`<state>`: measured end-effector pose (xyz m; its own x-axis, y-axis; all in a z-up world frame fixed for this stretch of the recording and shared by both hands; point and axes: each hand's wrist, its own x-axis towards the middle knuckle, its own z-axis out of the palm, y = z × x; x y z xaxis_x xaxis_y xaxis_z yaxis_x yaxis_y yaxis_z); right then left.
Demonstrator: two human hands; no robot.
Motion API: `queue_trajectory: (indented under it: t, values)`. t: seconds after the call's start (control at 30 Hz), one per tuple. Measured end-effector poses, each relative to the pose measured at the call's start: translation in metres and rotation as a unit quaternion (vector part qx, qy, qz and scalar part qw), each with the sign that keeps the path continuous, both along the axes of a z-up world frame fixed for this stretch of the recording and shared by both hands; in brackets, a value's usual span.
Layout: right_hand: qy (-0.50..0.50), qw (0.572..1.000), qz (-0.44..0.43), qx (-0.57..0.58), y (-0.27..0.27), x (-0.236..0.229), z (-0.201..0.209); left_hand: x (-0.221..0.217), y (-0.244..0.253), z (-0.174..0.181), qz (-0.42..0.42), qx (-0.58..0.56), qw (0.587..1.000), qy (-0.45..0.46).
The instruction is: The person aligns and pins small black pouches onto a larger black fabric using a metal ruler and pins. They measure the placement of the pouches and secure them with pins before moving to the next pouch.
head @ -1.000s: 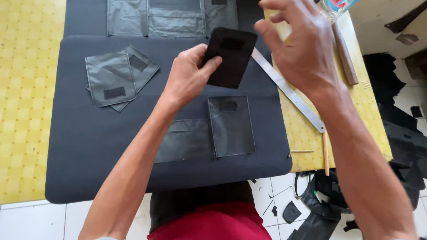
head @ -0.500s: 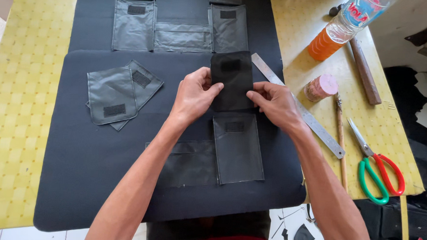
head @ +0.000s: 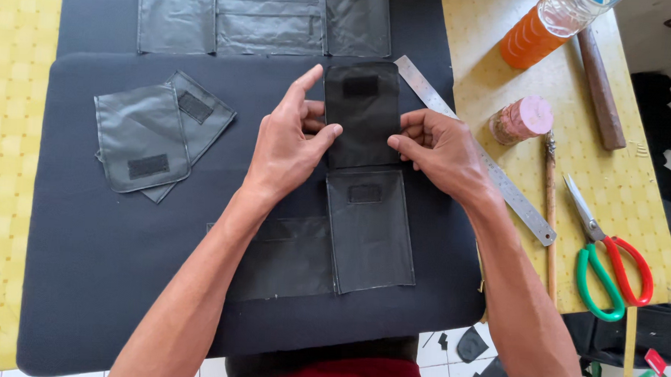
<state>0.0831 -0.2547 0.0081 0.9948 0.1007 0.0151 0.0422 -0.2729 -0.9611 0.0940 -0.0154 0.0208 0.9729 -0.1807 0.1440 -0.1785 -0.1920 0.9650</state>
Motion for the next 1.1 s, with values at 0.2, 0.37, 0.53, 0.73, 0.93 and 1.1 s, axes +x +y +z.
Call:
queue_trajectory:
  t: [0.2,0.37,0.53,0.73,0.93,1.1]
  values:
    - [0.064,0.990,-0.019,-0.128,0.012,-0.004,0.022,-0.003,-0.002,-0.007,0.009,0.077,0.995,-0.066]
    - [0.004,0.990,-0.019,-0.141,0.010,-0.004,0.016,-0.007,0.002,0.005,0.014,0.185,0.960,-0.212]
    - [-0.066,0.991,-0.011,-0.112,0.002,-0.008,0.009,-0.046,0.015,0.031,0.049,0.295,0.915,-0.271]
    - [-0.218,0.925,0.103,-0.294,-0.018,-0.084,0.051,-0.141,0.025,0.025,0.006,0.299,0.920,-0.252]
    - [-0.230,0.906,0.195,-0.297,-0.018,-0.154,0.040,-0.192,0.028,0.004,0.005,0.355,0.894,-0.273]
    - [-0.262,0.897,0.174,-0.312,-0.017,-0.165,0.033,-0.197,0.026,-0.001,-0.017,0.385,0.863,-0.327]
